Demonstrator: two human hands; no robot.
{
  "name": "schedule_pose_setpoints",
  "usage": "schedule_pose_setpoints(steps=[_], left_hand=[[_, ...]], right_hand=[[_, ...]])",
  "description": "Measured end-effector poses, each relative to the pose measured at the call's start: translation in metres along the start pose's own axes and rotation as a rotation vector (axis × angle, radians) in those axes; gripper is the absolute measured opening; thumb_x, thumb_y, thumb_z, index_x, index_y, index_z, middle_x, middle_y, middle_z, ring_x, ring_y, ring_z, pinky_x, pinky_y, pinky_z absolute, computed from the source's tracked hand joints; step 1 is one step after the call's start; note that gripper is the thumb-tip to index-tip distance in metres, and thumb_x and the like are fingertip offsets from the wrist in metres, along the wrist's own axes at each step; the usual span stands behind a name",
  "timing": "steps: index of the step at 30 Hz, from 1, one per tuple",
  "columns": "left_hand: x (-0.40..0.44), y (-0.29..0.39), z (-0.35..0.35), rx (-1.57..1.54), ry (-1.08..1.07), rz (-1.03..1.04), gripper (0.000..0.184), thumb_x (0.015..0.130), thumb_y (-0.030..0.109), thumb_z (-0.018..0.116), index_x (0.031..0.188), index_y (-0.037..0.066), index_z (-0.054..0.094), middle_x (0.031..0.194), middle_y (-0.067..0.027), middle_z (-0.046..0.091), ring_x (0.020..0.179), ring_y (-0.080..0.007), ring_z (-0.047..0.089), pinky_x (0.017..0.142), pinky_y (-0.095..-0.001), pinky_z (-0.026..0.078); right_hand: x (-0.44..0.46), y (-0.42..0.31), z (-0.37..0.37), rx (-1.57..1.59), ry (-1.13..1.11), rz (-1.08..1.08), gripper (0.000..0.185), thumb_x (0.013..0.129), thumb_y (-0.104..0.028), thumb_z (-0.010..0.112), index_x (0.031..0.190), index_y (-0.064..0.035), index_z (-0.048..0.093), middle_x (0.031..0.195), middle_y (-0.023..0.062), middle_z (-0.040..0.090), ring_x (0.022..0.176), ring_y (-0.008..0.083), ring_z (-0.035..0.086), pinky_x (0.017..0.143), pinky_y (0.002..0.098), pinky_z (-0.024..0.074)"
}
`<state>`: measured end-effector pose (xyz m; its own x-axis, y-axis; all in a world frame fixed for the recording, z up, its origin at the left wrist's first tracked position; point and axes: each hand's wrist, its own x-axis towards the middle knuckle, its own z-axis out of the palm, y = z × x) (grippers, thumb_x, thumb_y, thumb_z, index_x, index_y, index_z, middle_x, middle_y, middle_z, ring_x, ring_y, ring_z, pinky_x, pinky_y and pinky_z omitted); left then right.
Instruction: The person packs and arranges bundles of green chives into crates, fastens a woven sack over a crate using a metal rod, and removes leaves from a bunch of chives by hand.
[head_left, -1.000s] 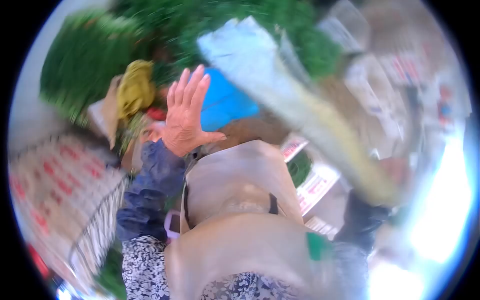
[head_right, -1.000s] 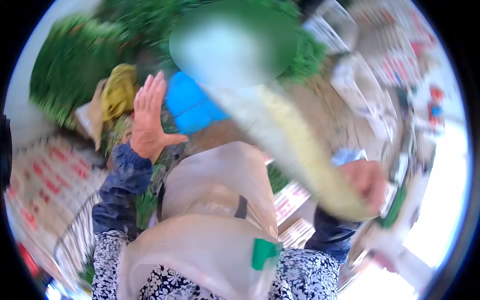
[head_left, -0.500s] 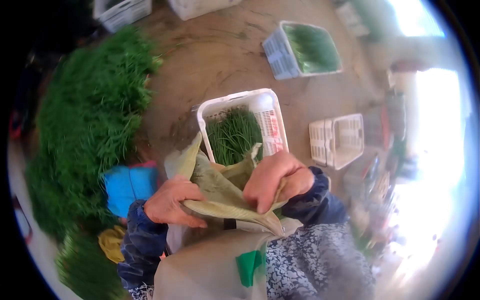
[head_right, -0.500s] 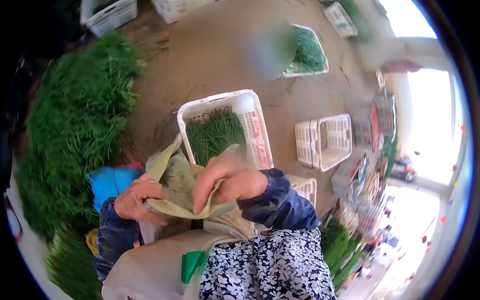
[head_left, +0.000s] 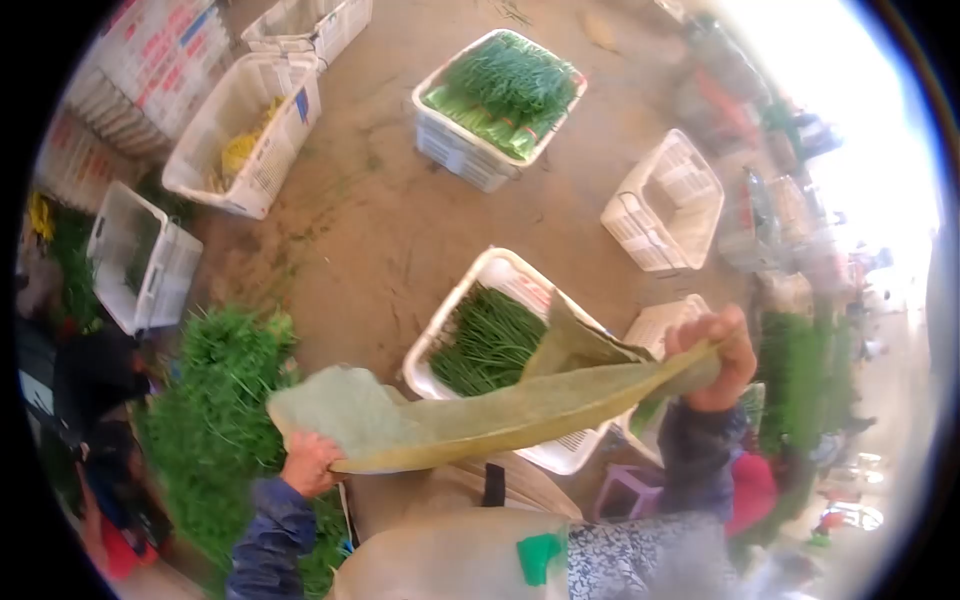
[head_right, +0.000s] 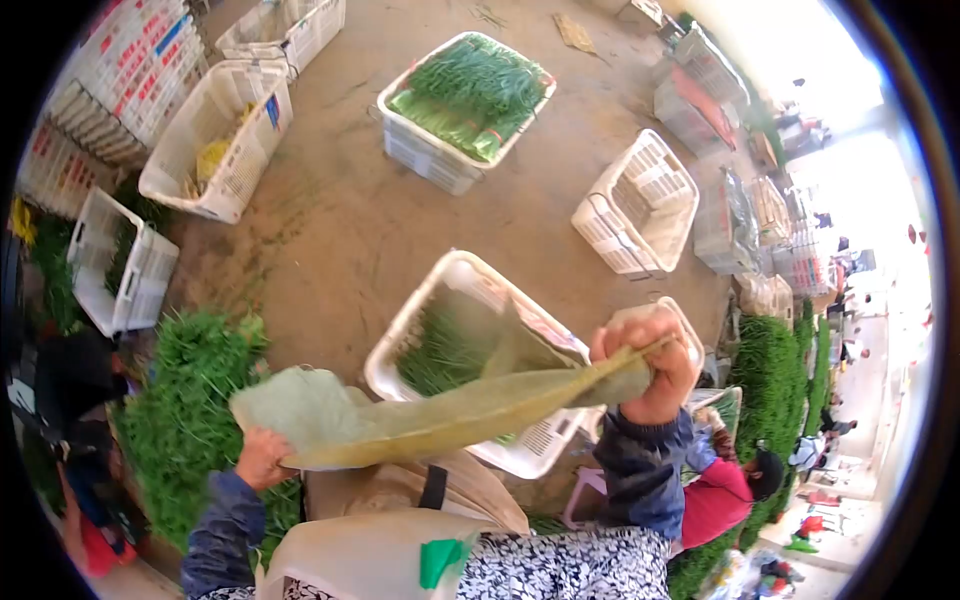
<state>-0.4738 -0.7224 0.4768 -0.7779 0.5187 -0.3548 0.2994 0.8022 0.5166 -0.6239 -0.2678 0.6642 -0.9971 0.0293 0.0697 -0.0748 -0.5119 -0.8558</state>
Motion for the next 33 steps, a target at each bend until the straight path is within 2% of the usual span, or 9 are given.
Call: schedule_pose_setpoints(steps=[4,9,15,17,19,21,26,29,33], left_hand=[[0.0,-0.101,0.003,-0.106,0.316,-0.15,0.008,0.068,0.013,0.064,0.074,0.011,0.06,0.076,-0.0063,0.061,0.073,-0.029,0.054,0.07,-0.0385,0.036],[0.058,-0.188,-0.072,0.109,0.351,-0.333,0.008,0.068,0.006,0.059,0.074,0.011,0.06,0.071,-0.0101,0.054,0.074,-0.0308,0.055,0.068,-0.0392,0.038],[0.155,-0.246,-0.181,0.276,0.575,-0.174,0.011,0.067,0.005,0.058,0.076,0.01,0.06,0.081,-0.0118,0.053,0.074,-0.0333,0.053,0.06,-0.0408,0.042],[0.172,-0.274,-0.21,0.273,0.616,-0.043,0.009,0.073,0.005,0.06,0.081,0.008,0.06,0.077,-0.0067,0.055,0.069,-0.0249,0.055,0.057,-0.0338,0.042],[0.187,-0.294,-0.236,-0.435,0.597,-0.371,0.005,0.082,0.005,0.058,0.086,0.006,0.061,0.076,0.0,0.056,0.069,-0.0121,0.053,0.061,-0.025,0.041],[0.201,-0.313,-0.258,-0.522,0.627,-0.359,0.007,0.087,0.003,0.054,0.09,0.003,0.06,0.079,0.0,0.058,0.075,-0.0087,0.052,0.067,-0.0216,0.042],[0.241,-0.348,-0.31,-0.171,0.545,-0.469,0.015,0.088,0.002,0.047,0.094,0.002,0.061,0.077,-0.0061,0.059,0.074,-0.0105,0.053,0.069,-0.0252,0.043],[0.279,-0.369,-0.346,0.315,0.667,-0.298,0.019,0.079,0.001,0.048,0.093,0.005,0.062,0.084,-0.011,0.061,0.079,-0.0254,0.059,0.071,-0.0328,0.045],[0.339,-0.33,-0.409,0.709,0.534,-0.579,0.021,0.078,0.005,0.05,0.091,0.013,0.064,0.086,-0.0119,0.057,0.079,-0.0326,0.055,0.072,-0.0417,0.045]], right_hand=[[0.009,0.052,0.035,-0.078,0.095,-0.02,0.016,0.071,-0.01,0.047,0.082,-0.0006,0.053,0.066,0.0099,0.048,0.052,0.0205,0.042,0.052,0.0379,0.0386],[0.032,0.078,0.048,-0.293,0.423,-0.08,0.018,0.071,-0.009,0.046,0.085,0.0005,0.053,0.066,0.0101,0.05,0.059,0.0228,0.05,0.062,0.0385,0.0441],[0.05,0.094,0.044,-0.474,0.525,-0.119,0.021,0.072,-0.012,0.046,0.087,0.0012,0.054,0.082,0.0109,0.056,0.072,0.0215,0.054,0.072,0.0338,0.045],[0.064,0.099,0.037,-0.402,0.701,-0.105,0.023,0.071,-0.012,0.047,0.089,0.001,0.055,0.084,0.0095,0.056,0.076,0.0175,0.053,0.073,0.0292,0.0432],[0.085,0.107,0.031,-0.423,0.669,-0.072,0.024,0.071,-0.012,0.048,0.089,0.0021,0.056,0.084,0.0079,0.055,0.078,0.015,0.052,0.074,0.0257,0.0412],[0.109,0.12,0.023,-0.569,0.648,0.035,0.022,0.07,-0.01,0.048,0.086,0.0024,0.057,0.083,0.0066,0.056,0.078,0.0146,0.052,0.073,0.0252,0.0409],[0.176,0.151,0.006,-0.729,0.415,0.356,0.015,0.077,0.0,0.052,0.089,-0.001,0.06,0.077,-0.002,0.056,0.067,0.0056,0.048,0.061,0.0184,0.0386],[0.197,0.179,0.002,-0.624,0.317,0.522,0.015,0.081,0.003,0.051,0.093,-0.0001,0.06,0.08,-0.0012,0.058,0.071,0.0047,0.05,0.063,0.0189,0.0412],[0.217,0.192,0.008,-0.476,0.323,0.628,0.016,0.082,0.0,0.053,0.097,0.0005,0.058,0.082,0.0007,0.058,0.073,0.0064,0.052,0.065,0.0196,0.042]])
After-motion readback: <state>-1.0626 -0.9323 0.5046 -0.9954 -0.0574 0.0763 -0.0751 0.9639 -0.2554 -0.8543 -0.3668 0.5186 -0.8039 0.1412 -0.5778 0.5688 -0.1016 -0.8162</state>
